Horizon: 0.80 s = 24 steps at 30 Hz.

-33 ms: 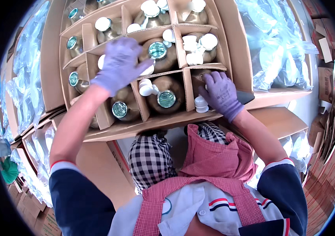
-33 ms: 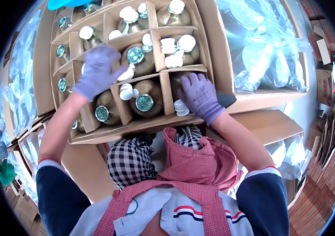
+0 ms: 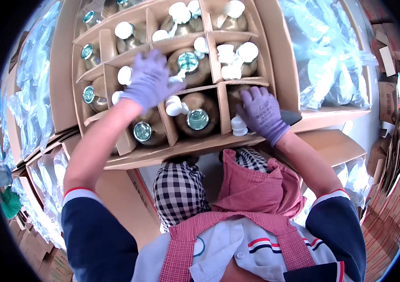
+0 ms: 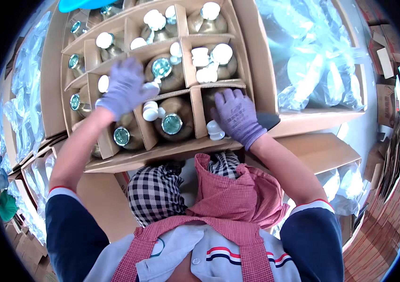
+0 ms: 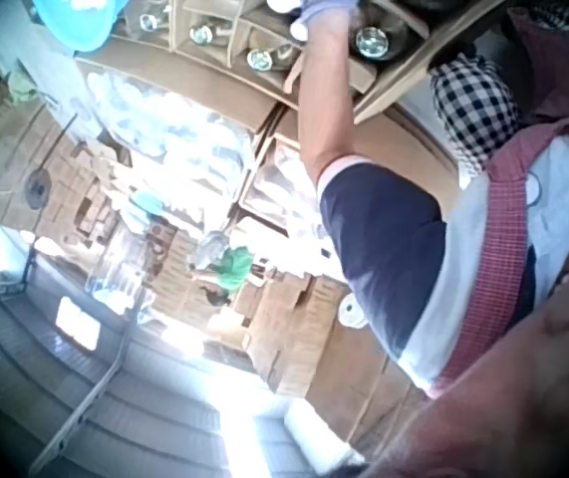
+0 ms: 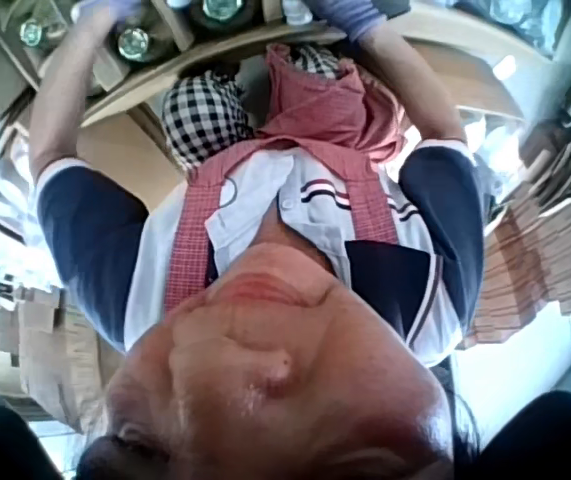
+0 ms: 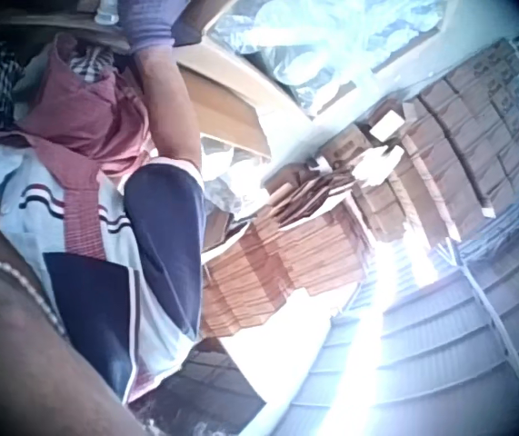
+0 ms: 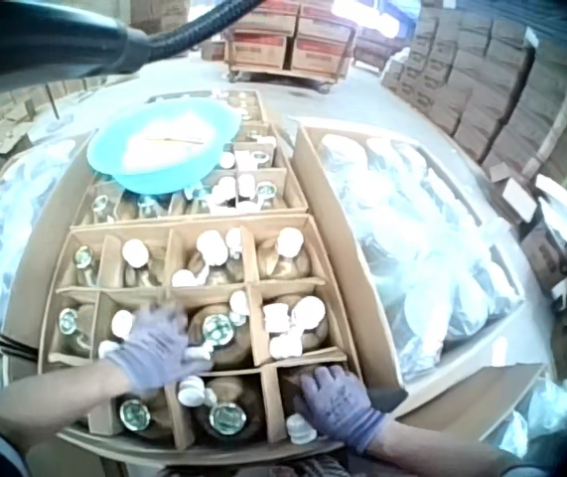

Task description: The person assembles and packs small kitchen appliances, likely rice cookers, into a cardboard box. They insert a stainless steel inner pot into a colored outer shell, secure the lid, and place the unit into a plastic bag. The person then arranges the packaged units into a divided cardboard box and closes the flaps.

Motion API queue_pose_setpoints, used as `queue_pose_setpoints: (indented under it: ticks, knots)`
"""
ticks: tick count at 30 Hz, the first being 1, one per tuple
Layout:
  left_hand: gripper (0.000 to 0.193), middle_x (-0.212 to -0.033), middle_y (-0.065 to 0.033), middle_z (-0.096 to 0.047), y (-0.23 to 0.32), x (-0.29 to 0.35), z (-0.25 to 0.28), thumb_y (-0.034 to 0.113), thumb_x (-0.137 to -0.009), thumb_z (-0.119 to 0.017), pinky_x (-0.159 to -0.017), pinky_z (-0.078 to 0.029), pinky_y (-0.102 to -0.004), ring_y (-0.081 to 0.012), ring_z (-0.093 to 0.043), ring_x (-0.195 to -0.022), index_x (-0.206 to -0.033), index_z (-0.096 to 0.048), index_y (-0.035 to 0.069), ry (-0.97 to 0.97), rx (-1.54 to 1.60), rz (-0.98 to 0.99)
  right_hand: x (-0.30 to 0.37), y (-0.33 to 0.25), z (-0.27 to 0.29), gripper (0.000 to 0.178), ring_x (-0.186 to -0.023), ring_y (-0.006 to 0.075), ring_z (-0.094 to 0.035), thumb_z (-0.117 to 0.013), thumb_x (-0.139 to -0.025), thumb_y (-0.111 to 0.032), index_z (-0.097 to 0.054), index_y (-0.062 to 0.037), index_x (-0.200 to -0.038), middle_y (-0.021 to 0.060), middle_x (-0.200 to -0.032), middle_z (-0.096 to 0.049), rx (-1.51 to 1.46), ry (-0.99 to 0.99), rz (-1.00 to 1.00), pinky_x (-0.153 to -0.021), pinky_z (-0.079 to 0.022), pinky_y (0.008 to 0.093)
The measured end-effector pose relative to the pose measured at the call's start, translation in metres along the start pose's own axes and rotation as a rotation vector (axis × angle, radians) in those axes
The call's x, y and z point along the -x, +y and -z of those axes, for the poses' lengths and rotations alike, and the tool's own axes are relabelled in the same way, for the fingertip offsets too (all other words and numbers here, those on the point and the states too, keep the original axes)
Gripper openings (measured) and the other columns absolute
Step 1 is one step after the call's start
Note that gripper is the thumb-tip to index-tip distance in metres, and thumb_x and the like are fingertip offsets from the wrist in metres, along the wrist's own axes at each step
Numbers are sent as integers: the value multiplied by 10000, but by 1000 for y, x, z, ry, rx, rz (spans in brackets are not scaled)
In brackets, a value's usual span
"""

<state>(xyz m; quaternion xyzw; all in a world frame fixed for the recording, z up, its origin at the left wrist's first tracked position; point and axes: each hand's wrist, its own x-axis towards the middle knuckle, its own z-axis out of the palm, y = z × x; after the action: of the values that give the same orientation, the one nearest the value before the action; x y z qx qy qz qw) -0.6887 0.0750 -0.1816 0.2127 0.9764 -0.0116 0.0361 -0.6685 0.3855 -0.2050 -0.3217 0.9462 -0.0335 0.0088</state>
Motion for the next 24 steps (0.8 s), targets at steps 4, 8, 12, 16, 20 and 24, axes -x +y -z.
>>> queue_pose_setpoints:
  ticks: [4,8,12,16,20,24]
  knots:
    - [381,-1048,-124,-614,-4,-1,0,258,-802,-715,-928,-441,-406,-295,-568,-1058,-1115,-634,55,69,328,108,-49,8,54,396,-996,287,-563,-646,-803,-349,-591,-62,-1071,99,-1025,-577,-169,282,291,-878,-433,430]
    - [491,-1144,-98,-546,9,-28,22,43,-831,-641,-884,-473,-364,-259,-572,-1044,-1304,-534,114,227,822,1,-122,31,8,389,-1087,255,-538,-606,-847,-342,-588,-104,-1154,69,-1029,-644,196,152,236,-968,-358,449]
    - [479,-1189,-140,-545,4,-36,20,64,-832,-614,-938,-462,-431,-351,-532,-1114,-1294,-529,158,-11,84,-116,-131,23,35,405,-962,243,-608,-662,-805,-398,-595,-106,-1077,75,-972,-661,89,239,203,-884,-431,403]
    - [405,-1204,-174,-550,8,-46,4,272,-804,-709,-848,-500,-402,-341,-593,-1022,-1123,-551,78,85,368,92,-63,-19,70,535,-830,291,-616,-770,-702,-385,-598,-52,-1083,108,-849,-631,-278,-27,162,-772,-467,413]
    - [580,-1201,-167,-558,24,-65,18,372,-806,-696,-880,-474,-404,-320,-577,-1060,-1250,-498,56,24,155,209,-33,-72,23,328,-873,234,-575,-668,-739,-398,-600,-108,-876,57,-816,-576,-220,-6,366,-805,-438,388]
    - [628,-1185,-122,-572,18,-47,-14,373,-838,-661,-950,-425,-441,-303,-553,-1100,-1370,-442,123,360,43,-53,-40,-100,-10,237,-979,264,-544,-596,-799,-268,-647,-75,-926,109,-1022,-578,-241,276,551,-840,-445,416]
